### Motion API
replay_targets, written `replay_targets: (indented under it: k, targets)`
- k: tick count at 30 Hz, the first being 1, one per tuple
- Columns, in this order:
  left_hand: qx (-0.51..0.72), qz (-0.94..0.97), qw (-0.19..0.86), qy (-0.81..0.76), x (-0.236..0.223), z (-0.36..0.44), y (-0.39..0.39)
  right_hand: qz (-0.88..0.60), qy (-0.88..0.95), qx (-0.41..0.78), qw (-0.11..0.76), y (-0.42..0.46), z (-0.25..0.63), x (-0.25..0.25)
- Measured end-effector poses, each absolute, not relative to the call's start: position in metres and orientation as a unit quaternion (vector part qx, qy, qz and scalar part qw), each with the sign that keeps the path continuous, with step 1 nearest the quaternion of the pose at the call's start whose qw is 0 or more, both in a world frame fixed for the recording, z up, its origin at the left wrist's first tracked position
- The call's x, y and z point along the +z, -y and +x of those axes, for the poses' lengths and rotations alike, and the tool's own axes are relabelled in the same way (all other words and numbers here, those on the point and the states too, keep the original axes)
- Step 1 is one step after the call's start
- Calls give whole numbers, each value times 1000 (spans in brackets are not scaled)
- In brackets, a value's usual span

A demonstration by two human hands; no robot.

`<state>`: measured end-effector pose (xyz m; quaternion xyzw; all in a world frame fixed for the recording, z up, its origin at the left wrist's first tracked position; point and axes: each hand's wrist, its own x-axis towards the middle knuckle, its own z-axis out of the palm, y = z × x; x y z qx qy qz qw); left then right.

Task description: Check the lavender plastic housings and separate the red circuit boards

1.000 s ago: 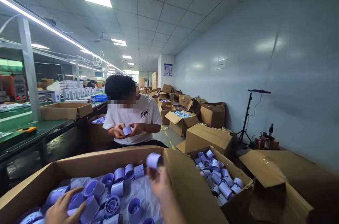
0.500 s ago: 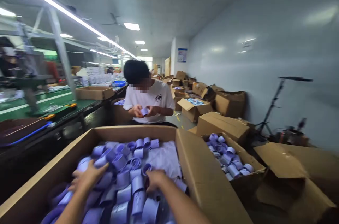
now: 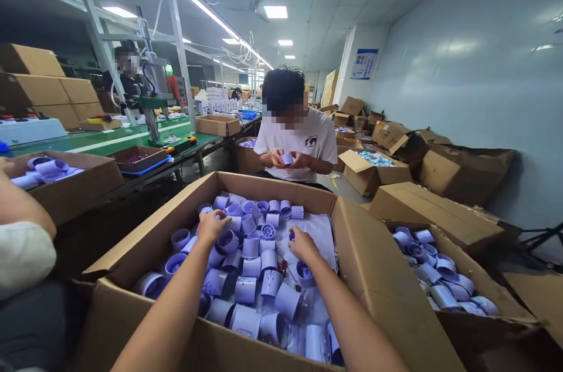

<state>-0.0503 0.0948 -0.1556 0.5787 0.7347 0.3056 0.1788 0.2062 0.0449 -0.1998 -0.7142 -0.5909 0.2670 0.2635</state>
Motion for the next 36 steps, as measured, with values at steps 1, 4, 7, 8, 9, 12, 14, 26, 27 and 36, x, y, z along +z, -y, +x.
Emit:
replay_targets:
  k: [1,4,7,8,9,12,14,26,27,36]
  targets:
    - [313,576,172,-736,-155,-49,-96,-707,583,278,286,-47,205,-198]
    - [372,564,149,-722,-147,-45,-95,-667,562,331,360,-52,199,-188]
    - [485,564,218,-632,-136,-33,-88,-604,545,393,428,-51,192,-174]
    - [510,561,279,-589,-133,-27,-84,-581,538,413,450,-49,190,-169]
    - [521,553,352,-546,-131,-21,-80,-551,526,439,477,-45,188,-164]
    - [492,526,542,-433,-131,-3,-70,-434,448,534,570,-33,184,-151]
    - [451,554,576,-397,-135,6,-66,-370,389,576,617,-26,183,-143]
    - [272,788,464,-300,-156,24,-60,-315,341,573,676,-13,182,-127]
    - [275,804,434,-299,-157,23,-61,-319,343,565,679,-14,181,-128]
    - [304,843,324,-304,-156,23,-62,-384,531,426,624,-16,178,-139]
